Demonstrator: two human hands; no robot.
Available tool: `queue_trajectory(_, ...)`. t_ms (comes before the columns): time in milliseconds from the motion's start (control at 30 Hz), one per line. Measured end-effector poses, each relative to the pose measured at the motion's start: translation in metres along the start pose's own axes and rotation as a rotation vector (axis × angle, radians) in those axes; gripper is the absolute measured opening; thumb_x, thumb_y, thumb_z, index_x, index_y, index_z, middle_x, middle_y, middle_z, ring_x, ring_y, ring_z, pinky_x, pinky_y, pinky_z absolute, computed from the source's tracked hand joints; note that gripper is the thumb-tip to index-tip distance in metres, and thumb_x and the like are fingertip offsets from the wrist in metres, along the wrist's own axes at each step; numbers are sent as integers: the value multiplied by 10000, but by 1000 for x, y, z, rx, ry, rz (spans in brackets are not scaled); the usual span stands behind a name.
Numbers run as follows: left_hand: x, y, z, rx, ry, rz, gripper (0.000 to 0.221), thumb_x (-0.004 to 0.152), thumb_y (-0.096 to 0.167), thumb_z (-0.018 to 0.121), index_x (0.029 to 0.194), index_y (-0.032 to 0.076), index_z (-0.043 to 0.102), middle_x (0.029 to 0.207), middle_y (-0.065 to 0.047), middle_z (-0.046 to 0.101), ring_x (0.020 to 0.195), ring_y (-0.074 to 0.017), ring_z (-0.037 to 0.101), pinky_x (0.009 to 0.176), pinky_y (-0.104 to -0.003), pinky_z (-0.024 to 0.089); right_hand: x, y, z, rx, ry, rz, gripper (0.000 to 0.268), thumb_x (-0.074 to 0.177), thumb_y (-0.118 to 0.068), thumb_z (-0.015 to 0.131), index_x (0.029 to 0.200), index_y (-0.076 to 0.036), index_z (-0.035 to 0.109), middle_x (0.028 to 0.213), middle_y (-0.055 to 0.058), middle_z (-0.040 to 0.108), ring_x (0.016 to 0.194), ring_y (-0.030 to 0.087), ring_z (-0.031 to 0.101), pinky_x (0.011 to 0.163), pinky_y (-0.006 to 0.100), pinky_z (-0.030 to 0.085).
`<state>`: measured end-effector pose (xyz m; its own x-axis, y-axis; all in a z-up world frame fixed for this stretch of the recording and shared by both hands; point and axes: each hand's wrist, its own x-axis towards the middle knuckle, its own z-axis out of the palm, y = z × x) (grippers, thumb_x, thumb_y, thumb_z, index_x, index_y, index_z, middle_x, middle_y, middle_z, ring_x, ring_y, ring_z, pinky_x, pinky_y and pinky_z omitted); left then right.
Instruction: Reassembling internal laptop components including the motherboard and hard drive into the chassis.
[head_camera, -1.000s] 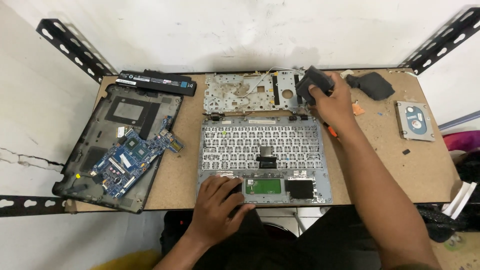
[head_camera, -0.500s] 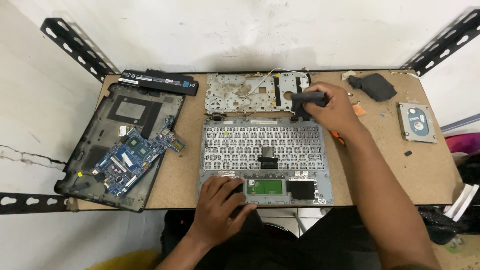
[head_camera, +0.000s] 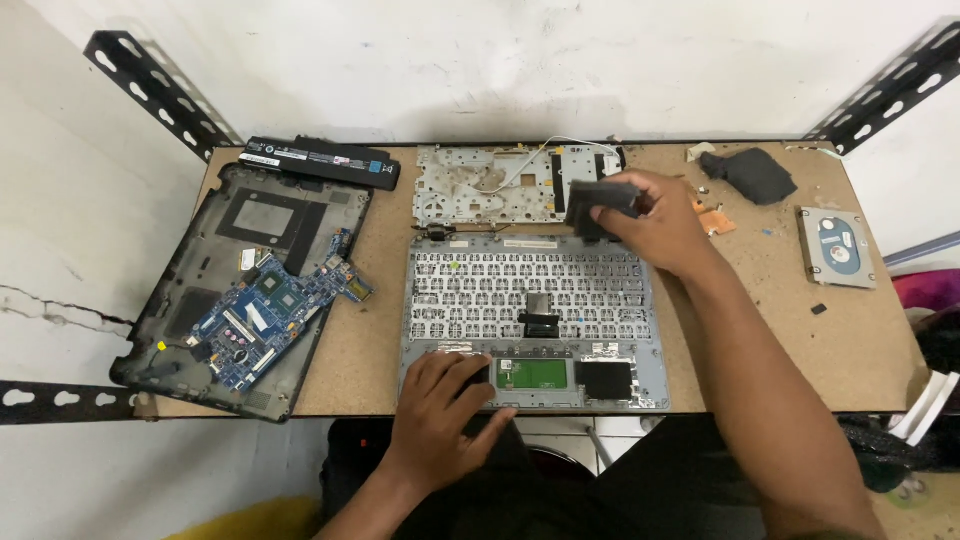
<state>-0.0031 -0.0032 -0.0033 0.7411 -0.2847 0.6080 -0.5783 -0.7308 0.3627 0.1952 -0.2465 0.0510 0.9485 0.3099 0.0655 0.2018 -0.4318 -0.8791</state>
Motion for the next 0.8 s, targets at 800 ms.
queue_trajectory(800, 1, 1, 0, 11, -7, -3, 231, 824, 320, 695, 841, 109, 603, 1055, -102, 627, 969, -286, 561, 812, -428, 440, 6, 10, 14, -221, 37, -76, 87, 745, -83, 679, 824, -118, 688, 793, 12, 656, 722, 144, 556, 679, 305, 422)
